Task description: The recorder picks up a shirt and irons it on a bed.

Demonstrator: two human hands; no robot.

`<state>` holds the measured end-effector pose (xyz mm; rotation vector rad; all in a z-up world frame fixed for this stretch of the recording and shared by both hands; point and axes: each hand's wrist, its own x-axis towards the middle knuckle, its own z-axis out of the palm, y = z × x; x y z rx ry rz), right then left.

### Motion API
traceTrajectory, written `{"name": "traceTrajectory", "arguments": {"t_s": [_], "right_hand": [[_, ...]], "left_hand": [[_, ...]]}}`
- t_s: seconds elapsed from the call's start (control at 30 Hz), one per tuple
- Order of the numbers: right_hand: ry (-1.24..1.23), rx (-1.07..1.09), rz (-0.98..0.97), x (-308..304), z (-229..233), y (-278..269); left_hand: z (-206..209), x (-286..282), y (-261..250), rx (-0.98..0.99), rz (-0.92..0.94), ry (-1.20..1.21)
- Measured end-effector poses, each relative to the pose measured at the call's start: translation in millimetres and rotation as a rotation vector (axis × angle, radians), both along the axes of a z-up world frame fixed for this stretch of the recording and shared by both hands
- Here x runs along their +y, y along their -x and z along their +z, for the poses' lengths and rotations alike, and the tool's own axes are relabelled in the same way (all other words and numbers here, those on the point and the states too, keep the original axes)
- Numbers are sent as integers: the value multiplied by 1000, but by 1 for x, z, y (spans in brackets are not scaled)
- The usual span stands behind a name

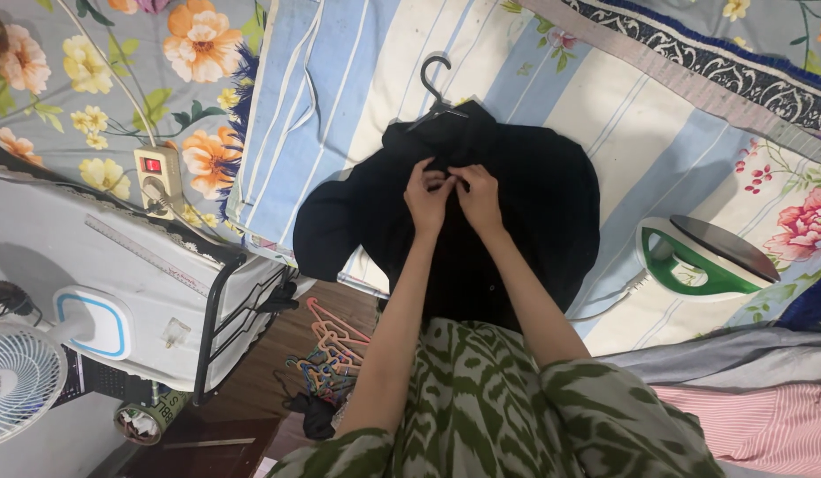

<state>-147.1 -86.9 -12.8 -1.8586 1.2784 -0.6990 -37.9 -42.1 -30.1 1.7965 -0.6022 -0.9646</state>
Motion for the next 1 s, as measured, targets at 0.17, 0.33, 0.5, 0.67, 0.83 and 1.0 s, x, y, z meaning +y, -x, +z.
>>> {"name": "traceTrajectory", "arguments": {"t_s": [0.17, 0.33, 0.5, 0.67, 0.83, 1.0], "right_hand": [[-87, -58, 16, -1, -7, 5], [-195, -76, 25, -6, -22, 6], [-356, -49, -21, -17, -30, 3], [-353, -20, 11, -16, -37, 4], [-237, -86, 58, -11, -38, 5], [-113, -25, 25, -2, -37, 3]], "left_hand": [[-4, -3, 2, -91, -20, -51], [5, -2, 2, -209, -106, -58], [6, 3, -7, -109, -188, -21], [12, 11, -11, 46, -184, -16], [-7, 16, -9, 252, -67, 67], [-24, 8, -2, 448, 192, -47]]}}
